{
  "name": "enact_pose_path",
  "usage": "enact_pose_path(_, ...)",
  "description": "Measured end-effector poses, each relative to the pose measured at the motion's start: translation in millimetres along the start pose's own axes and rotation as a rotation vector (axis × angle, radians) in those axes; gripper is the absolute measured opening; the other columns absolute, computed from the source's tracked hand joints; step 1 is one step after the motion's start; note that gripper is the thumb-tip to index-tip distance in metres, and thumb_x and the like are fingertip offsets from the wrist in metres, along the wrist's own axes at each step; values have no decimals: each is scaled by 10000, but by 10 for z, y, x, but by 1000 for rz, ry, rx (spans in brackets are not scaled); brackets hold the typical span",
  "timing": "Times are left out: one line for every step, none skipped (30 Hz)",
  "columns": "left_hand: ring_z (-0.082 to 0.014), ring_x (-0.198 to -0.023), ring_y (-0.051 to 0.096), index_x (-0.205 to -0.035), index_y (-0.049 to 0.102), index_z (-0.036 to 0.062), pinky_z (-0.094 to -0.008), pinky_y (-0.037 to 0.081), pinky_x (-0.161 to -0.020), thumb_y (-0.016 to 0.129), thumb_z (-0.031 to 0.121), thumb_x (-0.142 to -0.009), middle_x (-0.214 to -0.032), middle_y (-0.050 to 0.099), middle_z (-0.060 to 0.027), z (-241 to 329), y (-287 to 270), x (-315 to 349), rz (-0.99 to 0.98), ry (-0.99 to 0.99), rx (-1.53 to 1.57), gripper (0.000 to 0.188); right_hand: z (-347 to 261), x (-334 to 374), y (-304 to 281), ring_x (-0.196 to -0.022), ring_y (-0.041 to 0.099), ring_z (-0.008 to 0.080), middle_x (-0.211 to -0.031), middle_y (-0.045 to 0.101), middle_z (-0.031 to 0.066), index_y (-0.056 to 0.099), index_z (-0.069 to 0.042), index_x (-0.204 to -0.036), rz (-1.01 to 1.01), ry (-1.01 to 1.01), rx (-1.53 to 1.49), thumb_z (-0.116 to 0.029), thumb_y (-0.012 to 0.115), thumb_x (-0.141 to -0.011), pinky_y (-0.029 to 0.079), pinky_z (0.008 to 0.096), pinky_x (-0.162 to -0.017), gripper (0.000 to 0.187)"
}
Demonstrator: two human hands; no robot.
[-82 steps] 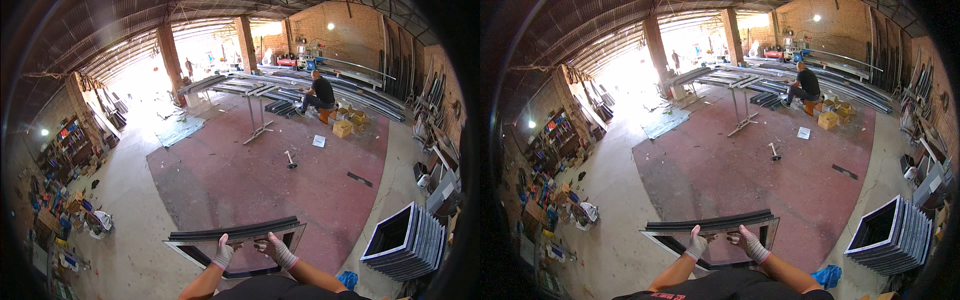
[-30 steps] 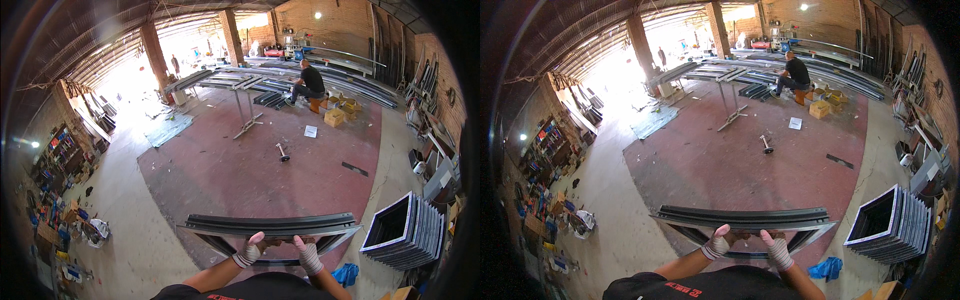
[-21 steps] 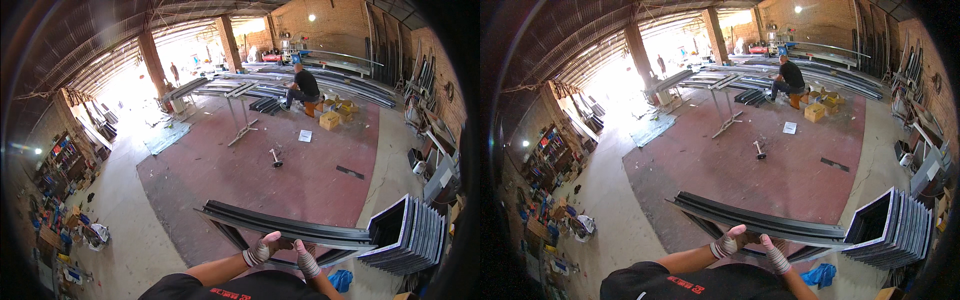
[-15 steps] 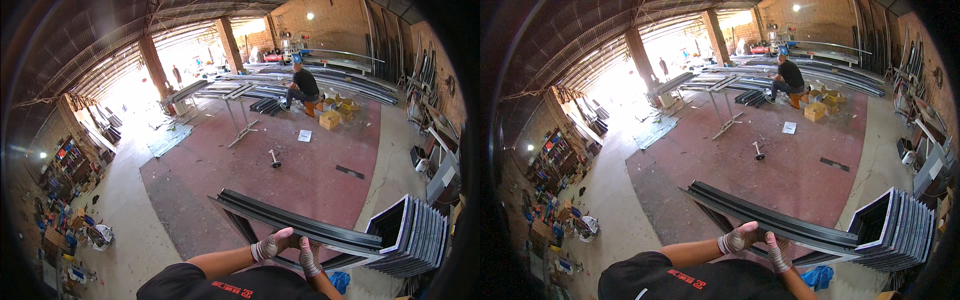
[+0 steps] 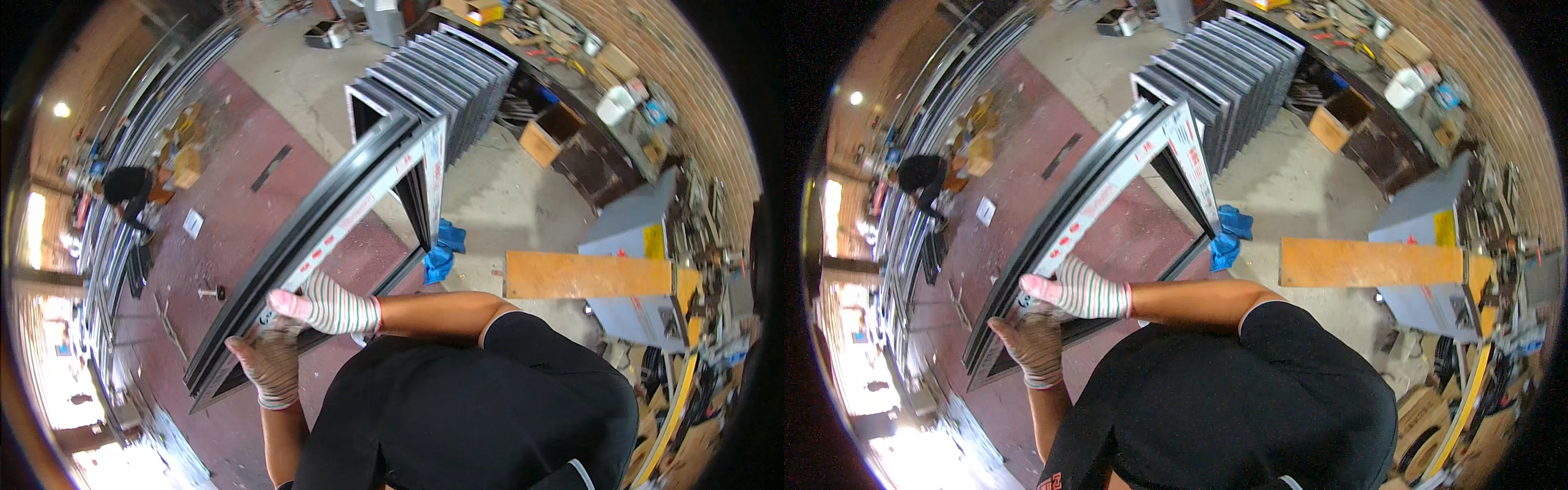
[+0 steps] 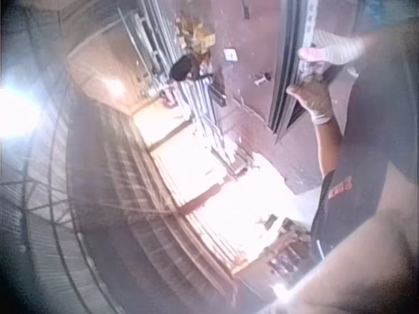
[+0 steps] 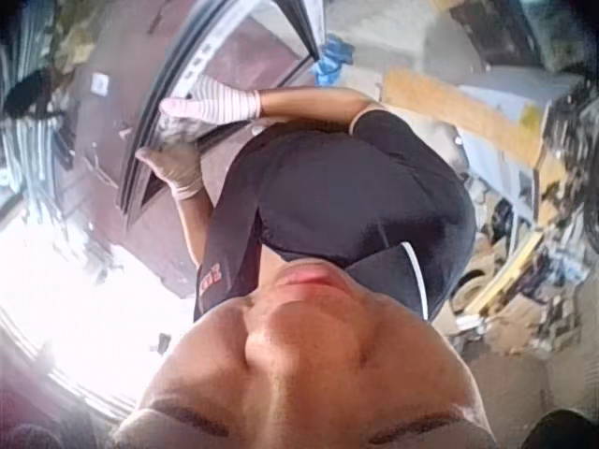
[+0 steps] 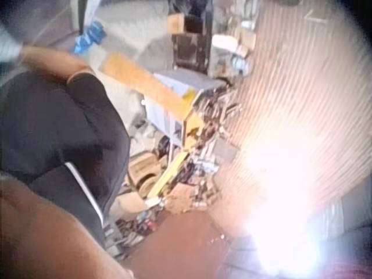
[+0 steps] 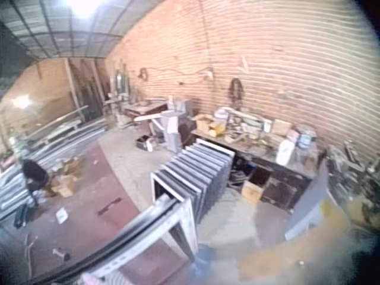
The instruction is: The person picks up a rectangular window frame and carries it to a corner-cutting machine. They position the frame on the machine and operate the cutting arm to miter the corners, repeating the process for each corner. After cutting, they lift the frame and walk back toward the work area.
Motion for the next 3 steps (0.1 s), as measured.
enact_pose_path(-379,-1269,602,-1427,557,-2,-578,511,-1063,613,731,-931,-1454,588,-185,-21,-18,-62,5,-24,-25,887,-40,-15,-161,-918,629,181,-948,674,68,667,-33,-1069,21,17,15,-453,623,-1041,535,367,-832,424)
enact_pose_path(-392,-1236,618,-1408,549,-36,-609,516,-1039,609,746,-924,-1427,599,-212,5,107,-156,-211,-74,-6,923,-102,-73,-318,-892,630,178,-905,671,50,673,-43,-1058,121,-31,-4,-448,639,-1036,538,369,-818,407)
enact_pose_path(-379,-1241,621,-1458,506,-31,-614,524,-1041,594,772,-914,-1420,606,-206,-57,24,-199,-145,-57,-43,974,-91,-60,-503,-917,631,175,-919,673,57,676,-54,-1064,158,42,-40,-454,647,-1029,537,371,-830,403)
Point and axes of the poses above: each hand's wrist, its own x-axis away from the middle knuckle, its own y-axis out of the palm, z = x × y, the point moved 8 cm from there along -x, towards the middle knuckle
